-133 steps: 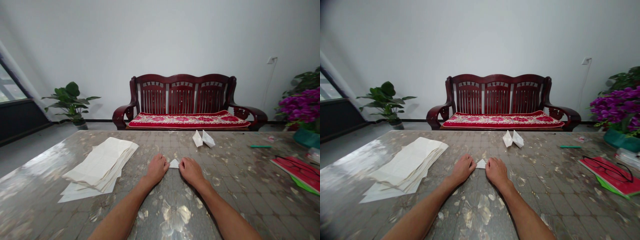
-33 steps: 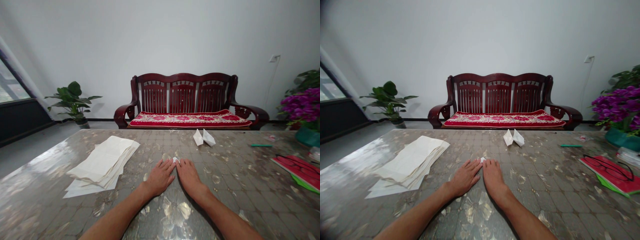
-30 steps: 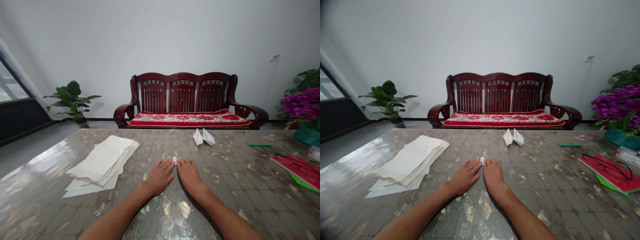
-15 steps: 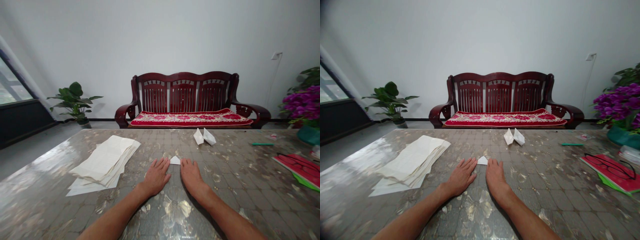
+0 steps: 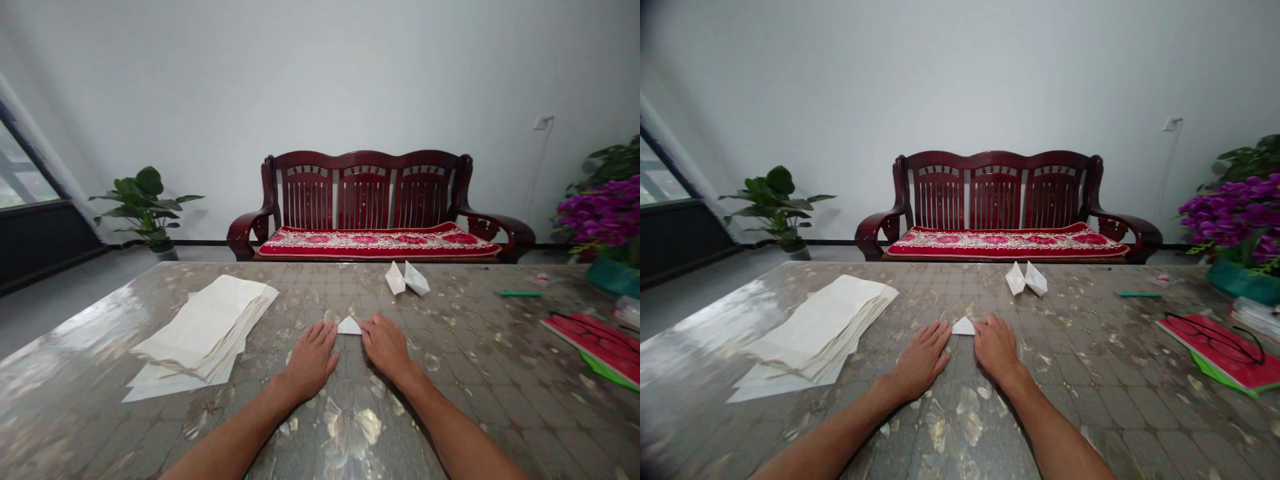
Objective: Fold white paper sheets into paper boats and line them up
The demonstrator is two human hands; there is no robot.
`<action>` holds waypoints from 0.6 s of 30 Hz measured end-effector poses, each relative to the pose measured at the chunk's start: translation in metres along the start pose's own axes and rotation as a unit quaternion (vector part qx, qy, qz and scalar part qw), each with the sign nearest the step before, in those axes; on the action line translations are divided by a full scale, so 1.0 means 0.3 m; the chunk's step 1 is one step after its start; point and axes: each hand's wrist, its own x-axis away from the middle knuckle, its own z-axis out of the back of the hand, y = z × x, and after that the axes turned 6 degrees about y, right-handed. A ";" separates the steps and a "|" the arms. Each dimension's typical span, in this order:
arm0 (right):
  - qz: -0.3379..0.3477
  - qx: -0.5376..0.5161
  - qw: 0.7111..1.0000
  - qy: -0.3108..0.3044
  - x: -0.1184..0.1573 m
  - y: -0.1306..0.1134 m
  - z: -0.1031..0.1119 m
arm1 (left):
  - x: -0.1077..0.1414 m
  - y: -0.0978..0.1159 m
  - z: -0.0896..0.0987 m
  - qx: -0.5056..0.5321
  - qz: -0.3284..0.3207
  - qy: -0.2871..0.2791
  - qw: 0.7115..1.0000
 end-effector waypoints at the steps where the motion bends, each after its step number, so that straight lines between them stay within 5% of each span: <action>1: -0.020 -0.022 1.000 0.006 -0.007 0.006 -0.008 | 0.000 0.000 -0.001 0.002 0.001 0.000 1.000; 5: -0.055 -0.080 0.995 0.026 -0.026 0.005 -0.038 | -0.001 0.000 0.006 0.023 0.010 -0.014 1.000; 18: -0.017 -0.195 0.978 0.074 -0.003 0.008 -0.046 | -0.014 -0.014 0.033 0.138 0.057 0.001 0.989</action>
